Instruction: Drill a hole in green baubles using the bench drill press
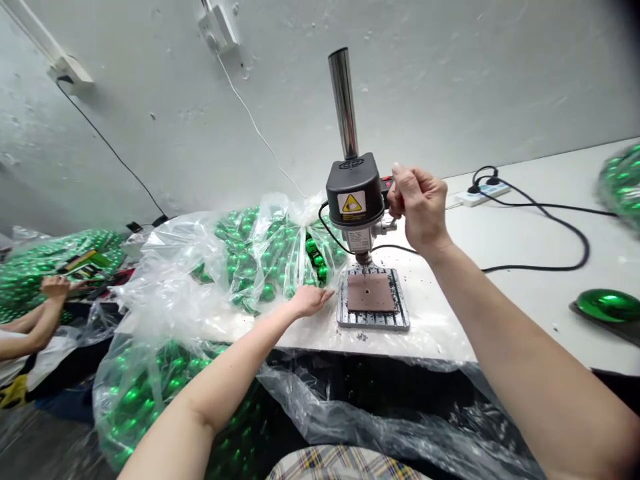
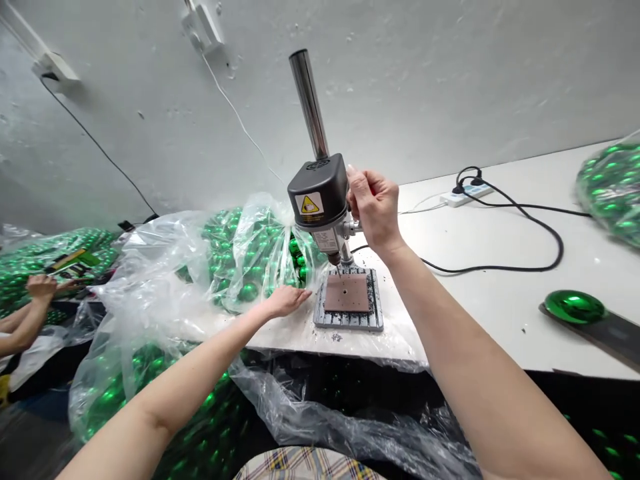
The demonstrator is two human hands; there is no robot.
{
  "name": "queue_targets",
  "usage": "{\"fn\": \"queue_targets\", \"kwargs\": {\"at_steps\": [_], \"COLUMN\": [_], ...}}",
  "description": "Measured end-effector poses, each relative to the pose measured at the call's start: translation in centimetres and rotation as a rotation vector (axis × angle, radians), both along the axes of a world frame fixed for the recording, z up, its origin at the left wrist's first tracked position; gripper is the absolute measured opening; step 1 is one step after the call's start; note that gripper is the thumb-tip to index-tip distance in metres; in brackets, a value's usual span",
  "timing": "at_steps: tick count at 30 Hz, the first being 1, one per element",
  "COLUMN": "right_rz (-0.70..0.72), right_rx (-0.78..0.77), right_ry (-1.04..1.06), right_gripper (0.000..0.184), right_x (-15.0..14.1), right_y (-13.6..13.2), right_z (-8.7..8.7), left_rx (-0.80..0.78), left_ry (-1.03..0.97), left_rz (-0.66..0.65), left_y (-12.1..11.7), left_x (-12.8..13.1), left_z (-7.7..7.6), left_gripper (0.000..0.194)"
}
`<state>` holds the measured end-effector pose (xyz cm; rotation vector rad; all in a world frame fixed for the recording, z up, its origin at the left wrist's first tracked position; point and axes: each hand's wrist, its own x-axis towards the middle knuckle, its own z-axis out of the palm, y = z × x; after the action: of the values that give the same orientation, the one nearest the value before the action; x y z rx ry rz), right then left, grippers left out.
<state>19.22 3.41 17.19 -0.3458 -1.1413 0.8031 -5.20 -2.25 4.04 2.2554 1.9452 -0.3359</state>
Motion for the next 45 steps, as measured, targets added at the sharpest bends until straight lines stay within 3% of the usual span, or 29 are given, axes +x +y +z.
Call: {"fn": "queue_targets", "kwargs": {"at_steps": [4, 8, 12, 18, 21, 23, 26, 28, 30, 35, 41, 45], "right_rz": [-0.01, -0.059, -0.09, -0.159, -0.176, -0.164, -0.139, -0.133, -0.137, -0.149, -0.094, -0.05], "right_rx": [-0.016, -0.009, -0.013, -0.024, -0.009, 0.011, 0.024, 0.026, 0.034, 0.009, 0.033, 0.077], "right_ry": [-0.002, 0.0, -0.038, -0.087, -0.114, -0.115, -0.086, -0.063, -0.058, -0.12, -0.063, -0.015], "right_gripper": [0.064, 0.063, 0.06, 0.055, 0.054, 0.052, 0.05, 0.05, 0.051, 0.059, 0.062, 0.063], "right_x": [-0.2, -0.3, -0.2, 0.1, 0.1, 0.1, -0.1, -0.1, -0.2, 0.1, 0.0, -0.1], "right_y": [0.2, 0.2, 0.2, 0.1, 0.1, 0.0, 0.0, 0.0, 0.0, 0.0, 0.3, 0.5], "right_z": [0.1, 0.2, 0.2, 0.0, -0.1, -0.1, -0.1, -0.1, 0.0, 0.0, 0.1, 0.1], "left_rx": [0.048, 0.179, 0.365, 0.228, 0.251, 0.336, 0.393, 0.28, 0.123, -0.081, -0.297, -0.128], "left_ry": [-0.061, -0.126, -0.124, -0.074, -0.123, -0.313, -0.954, -1.367, -1.599, -1.791, -2.068, -2.083], "left_rz": [0.037, 0.119, 0.146, 0.066, 0.043, 0.039, 0.131, 0.223, 0.295, 0.44, 0.554, 0.523], "left_y": [-1.9, -1.9, -0.2, 4.4, 5.2, 4.5, 2.1, 0.2, -1.5, -3.7, -3.3, -1.9], "left_x": [-0.1, -1.1, -0.7, -0.1, -1.1, -1.9, -2.6, -2.5, -2.0, 0.6, 3.9, 5.3], "left_z": [-1.7, -1.5, -0.2, -0.2, -0.8, -1.0, -0.7, -0.4, -0.1, -0.2, -1.2, -2.4], "left_gripper": [0.051, 0.053, 0.041, 0.047, 0.049, 0.05, 0.058, 0.063, 0.06, 0.057, 0.032, 0.035]}}
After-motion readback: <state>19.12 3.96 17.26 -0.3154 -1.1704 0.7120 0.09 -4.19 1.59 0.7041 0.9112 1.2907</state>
